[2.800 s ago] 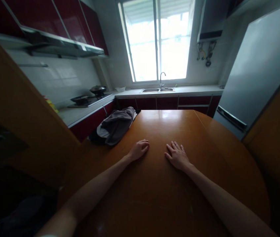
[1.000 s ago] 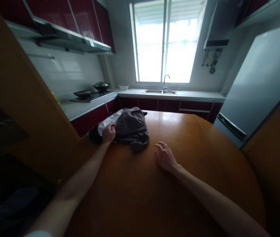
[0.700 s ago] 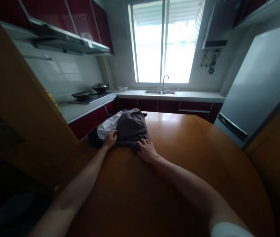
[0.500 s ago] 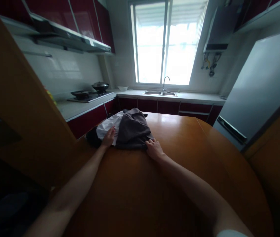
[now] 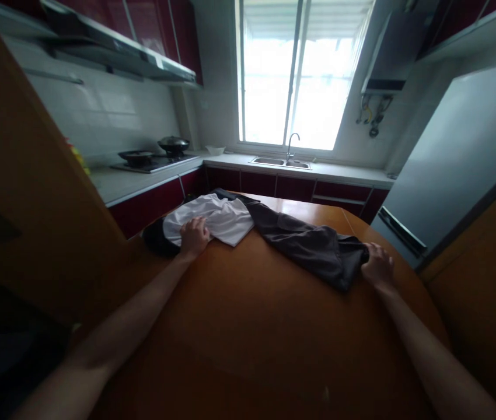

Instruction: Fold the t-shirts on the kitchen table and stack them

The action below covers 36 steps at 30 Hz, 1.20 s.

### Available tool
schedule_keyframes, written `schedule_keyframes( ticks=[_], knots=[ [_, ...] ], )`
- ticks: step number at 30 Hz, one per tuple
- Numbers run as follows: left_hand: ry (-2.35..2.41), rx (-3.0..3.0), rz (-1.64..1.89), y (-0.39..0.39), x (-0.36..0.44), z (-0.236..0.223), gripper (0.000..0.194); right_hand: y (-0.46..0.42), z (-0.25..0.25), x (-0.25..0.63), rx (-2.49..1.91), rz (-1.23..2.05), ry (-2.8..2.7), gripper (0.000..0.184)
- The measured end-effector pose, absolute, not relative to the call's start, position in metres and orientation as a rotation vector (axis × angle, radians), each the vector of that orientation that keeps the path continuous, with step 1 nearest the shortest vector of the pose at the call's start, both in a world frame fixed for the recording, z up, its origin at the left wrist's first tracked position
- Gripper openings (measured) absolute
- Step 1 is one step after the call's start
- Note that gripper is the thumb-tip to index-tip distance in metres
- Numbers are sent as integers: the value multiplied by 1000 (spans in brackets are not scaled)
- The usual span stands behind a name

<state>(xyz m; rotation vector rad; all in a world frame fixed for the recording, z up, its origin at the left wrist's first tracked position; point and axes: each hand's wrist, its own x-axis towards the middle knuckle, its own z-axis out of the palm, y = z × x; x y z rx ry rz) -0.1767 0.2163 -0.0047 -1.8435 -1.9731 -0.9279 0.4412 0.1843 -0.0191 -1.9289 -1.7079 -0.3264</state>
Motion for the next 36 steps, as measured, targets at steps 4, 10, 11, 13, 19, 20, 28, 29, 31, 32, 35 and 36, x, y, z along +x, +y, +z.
schedule_keyframes(
  ticks=[4,10,11,13,19,20,28,29,31,32,35,36],
  knots=[
    [-1688,-2271,-594,237,-133,0,41,176,-23,399,-1732,-423,-1651,52],
    [-1743,-2460,-220,319,-121,-9,51,166,-33,328,-1477,-344,-1826,37],
    [-1817,-2437,-193,334,-122,-11,54,164,-34,325,-1458,-332,-1860,37],
    [-1985,-2340,-214,360,-124,-12,55,160,-35,324,-1447,-311,-1904,35],
    [-2319,-2052,-604,414,-117,-5,41,158,-37,332,-1681,-212,-1920,36],
    [-2330,-2028,-642,418,-113,-2,39,158,-38,332,-1730,-206,-1918,37],
    [-2010,-2222,-619,392,-90,2,40,157,-42,327,-1861,-143,-1976,54],
    [-2019,-2254,-556,386,-94,1,42,157,-42,326,-1863,-134,-1980,54],
    [-2066,-2288,-439,376,-105,-2,53,157,-43,326,-1867,-123,-1987,53],
    [-2081,-2308,-402,372,-112,-3,56,158,-44,326,-1869,-122,-1988,52],
    [-2112,-2363,-427,371,-128,0,42,160,-48,328,-1868,-131,-1984,52],
    [-2127,-2369,-463,374,-131,3,34,160,-49,329,-1863,-134,-1982,52]
  ],
)
